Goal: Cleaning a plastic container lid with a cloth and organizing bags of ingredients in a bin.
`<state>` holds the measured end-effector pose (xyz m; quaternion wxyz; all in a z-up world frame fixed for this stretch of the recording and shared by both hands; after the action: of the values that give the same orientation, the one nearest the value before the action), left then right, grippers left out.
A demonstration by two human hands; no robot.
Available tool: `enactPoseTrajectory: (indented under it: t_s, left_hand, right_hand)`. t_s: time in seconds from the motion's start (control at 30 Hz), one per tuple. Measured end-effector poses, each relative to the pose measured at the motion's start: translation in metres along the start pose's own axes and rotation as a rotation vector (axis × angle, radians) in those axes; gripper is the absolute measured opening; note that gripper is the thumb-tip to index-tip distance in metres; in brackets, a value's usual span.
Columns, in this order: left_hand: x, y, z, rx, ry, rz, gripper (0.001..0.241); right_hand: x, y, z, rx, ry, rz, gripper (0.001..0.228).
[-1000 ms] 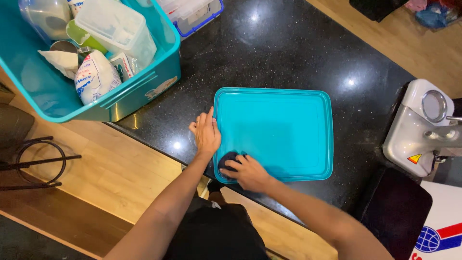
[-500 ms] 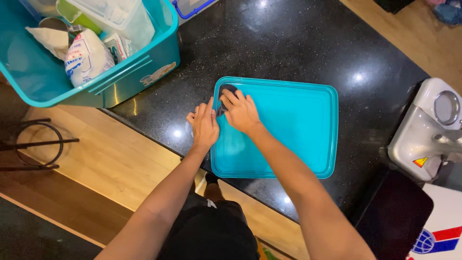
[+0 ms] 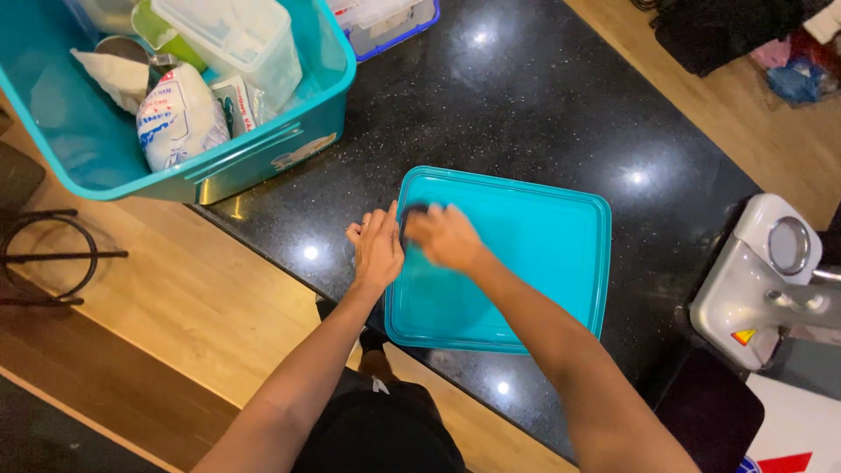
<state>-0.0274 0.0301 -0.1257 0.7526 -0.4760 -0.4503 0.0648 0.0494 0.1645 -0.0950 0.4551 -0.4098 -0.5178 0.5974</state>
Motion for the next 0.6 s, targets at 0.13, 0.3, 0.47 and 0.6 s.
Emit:
enactPoseTrajectory:
  t_s: [0.13, 0.3, 0.47, 0.6]
  left_hand:
    - [0.003, -0.004, 0.005, -0.033, -0.026, 0.001, 0.045]
    - [0.002, -0.001, 0.007, 0.012, -0.012, 0.008, 0.045]
    - [0.002, -0.003, 0.007, -0.022, -0.028, -0.022, 0.044]
    - [0.0, -0.005, 0.008, -0.032, -0.032, -0.048, 0.044]
  right_hand:
    - [0.036, -0.01, 0.034, 0.004, 0.119, 0.021, 0.03]
    - [0.014, -0.01, 0.024, 0.143, 0.348, 0.126, 0.034]
    - [-0.042, -0.019, -0.01, 0.097, 0.308, 0.291, 0.034]
    - [-0.088, -0.026, -0.036, 0.079, 0.152, 0.415, 0.029]
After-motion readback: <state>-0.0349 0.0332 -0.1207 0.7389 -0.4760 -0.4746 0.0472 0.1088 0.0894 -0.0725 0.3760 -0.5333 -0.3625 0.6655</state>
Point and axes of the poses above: each hand's wrist, its own z-axis towards the middle knuckle, its own y-axis out of the palm, x = y × z, the point moved 4 cm from there along z, towards the middle knuckle, and after that the axes turned 5 degrees about z, right-handed, at the moved point
